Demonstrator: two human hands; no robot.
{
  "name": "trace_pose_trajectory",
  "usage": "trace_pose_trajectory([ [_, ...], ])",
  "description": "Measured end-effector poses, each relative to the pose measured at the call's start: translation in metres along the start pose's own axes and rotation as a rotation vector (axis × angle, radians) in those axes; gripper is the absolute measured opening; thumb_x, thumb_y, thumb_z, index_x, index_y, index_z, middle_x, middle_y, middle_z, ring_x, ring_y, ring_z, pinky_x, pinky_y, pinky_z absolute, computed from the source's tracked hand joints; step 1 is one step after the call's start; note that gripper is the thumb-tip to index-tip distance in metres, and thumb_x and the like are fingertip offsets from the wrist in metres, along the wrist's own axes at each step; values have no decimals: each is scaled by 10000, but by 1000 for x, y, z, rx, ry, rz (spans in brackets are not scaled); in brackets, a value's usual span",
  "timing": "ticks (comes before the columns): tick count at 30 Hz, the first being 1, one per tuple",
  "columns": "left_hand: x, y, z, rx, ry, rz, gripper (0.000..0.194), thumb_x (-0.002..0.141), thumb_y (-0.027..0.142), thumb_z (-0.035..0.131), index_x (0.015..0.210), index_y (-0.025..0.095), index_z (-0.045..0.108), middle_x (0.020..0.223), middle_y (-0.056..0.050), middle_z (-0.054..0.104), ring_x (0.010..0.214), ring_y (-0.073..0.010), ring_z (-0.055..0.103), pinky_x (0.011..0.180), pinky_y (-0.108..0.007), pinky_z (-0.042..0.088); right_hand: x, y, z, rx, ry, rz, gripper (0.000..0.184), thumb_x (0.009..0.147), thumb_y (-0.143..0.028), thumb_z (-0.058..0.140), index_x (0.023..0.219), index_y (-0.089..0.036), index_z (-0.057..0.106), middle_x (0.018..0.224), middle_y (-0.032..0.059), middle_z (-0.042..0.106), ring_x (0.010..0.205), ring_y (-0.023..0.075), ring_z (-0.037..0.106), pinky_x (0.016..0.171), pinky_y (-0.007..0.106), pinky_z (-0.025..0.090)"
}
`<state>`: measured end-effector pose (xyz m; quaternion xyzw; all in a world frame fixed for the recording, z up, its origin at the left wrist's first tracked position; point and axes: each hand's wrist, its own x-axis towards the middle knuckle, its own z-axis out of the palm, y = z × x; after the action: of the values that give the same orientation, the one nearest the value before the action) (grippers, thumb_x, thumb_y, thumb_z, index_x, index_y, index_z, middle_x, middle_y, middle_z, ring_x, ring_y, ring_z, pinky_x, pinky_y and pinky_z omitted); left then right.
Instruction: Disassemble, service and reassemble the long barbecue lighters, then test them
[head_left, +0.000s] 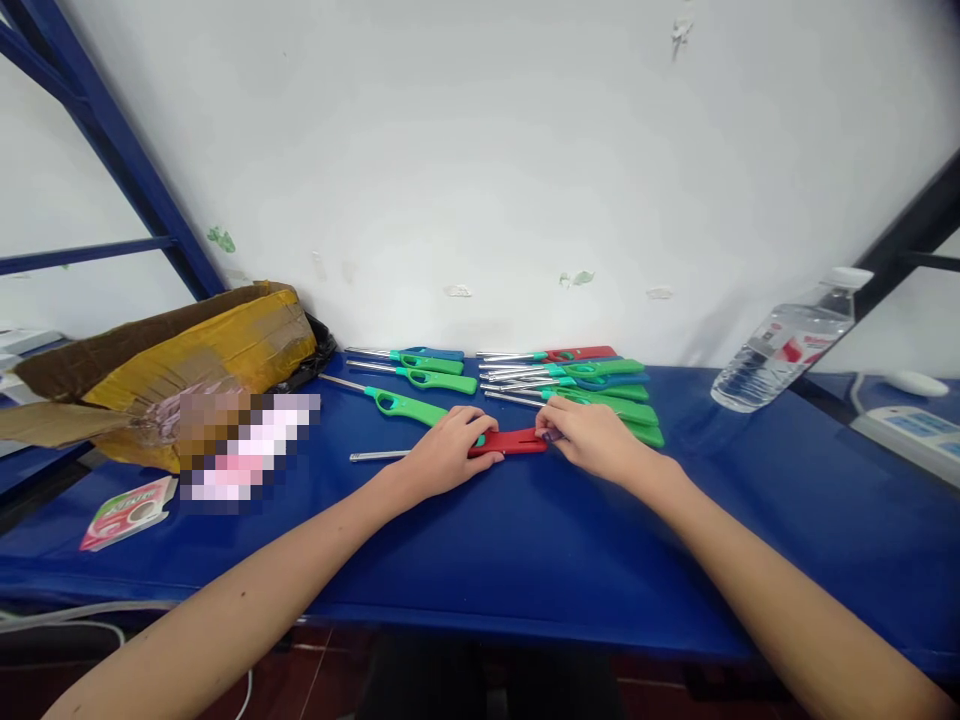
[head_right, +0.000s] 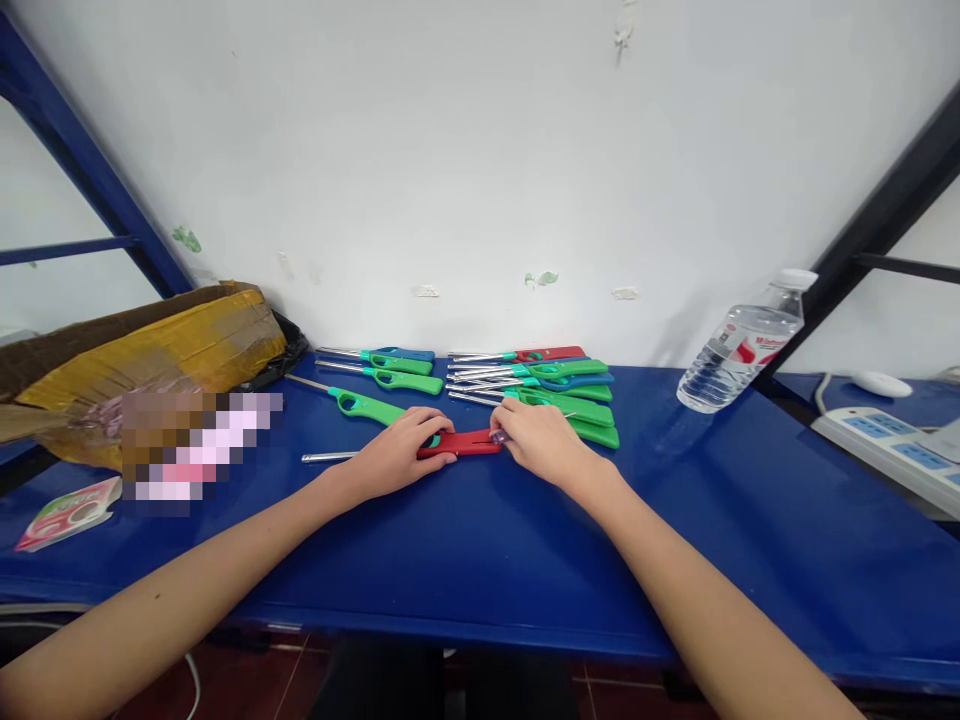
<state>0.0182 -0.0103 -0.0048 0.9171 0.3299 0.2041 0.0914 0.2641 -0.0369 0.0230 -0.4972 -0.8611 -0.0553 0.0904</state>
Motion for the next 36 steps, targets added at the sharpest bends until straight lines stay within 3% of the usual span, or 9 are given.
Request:
trace_pose_trajectory([
  [7, 0, -2, -1, -27, -5, -21, 283, 885, 340, 655, 1117, 187, 601, 1165, -103, 579, 1120, -262, 525, 988, -412, 453, 0, -5, -3, -51, -27, -34, 170, 884, -96, 482, 957, -179, 610, 1008, 58, 652, 714, 155, 605, 555, 272, 294],
  [15, 1, -1, -2, -29, -3, -29, 267, 868, 360, 667, 1070, 193, 617, 1158, -106, 584, 1115, -274, 531, 977, -430, 464, 1, -8, -6, -138, -22, 33, 172, 882, -168, 519, 933, -193, 681, 934, 62, 667, 680, 173, 611, 523, 295, 243],
  [24, -2, -3, 0, -29, 16, 5, 275, 885, 352, 648, 1116, 208, 613, 1167, -98, 586, 1126, -267, 527, 992, -430, 456, 0, -12, -6, -112, -26, 8, 153, 898, -198, 518, 926, -185, 667, 938, 64, 666, 686, 168, 607, 533, 287, 262],
  [29, -2, -3, 0, -14, 5, 5, 278, 899, 358, 629, 1134, 211, 604, 1181, -99, 581, 1135, -270, 522, 989, -431, 458, -2, -8, -10, -53, -23, -24, 153, 877, -128, 509, 952, -179, 632, 974, 62, 658, 691, 159, 595, 555, 273, 294],
  [36, -1, -2, -1, -14, 18, 36, 251, 894, 323, 624, 1113, 201, 605, 1190, -104, 584, 1149, -268, 524, 995, -433, 464, -4, -2, -16, 110, 119, 17, 159, 881, -126, 496, 971, -199, 605, 983, 47, 643, 770, 166, 611, 641, 262, 383],
])
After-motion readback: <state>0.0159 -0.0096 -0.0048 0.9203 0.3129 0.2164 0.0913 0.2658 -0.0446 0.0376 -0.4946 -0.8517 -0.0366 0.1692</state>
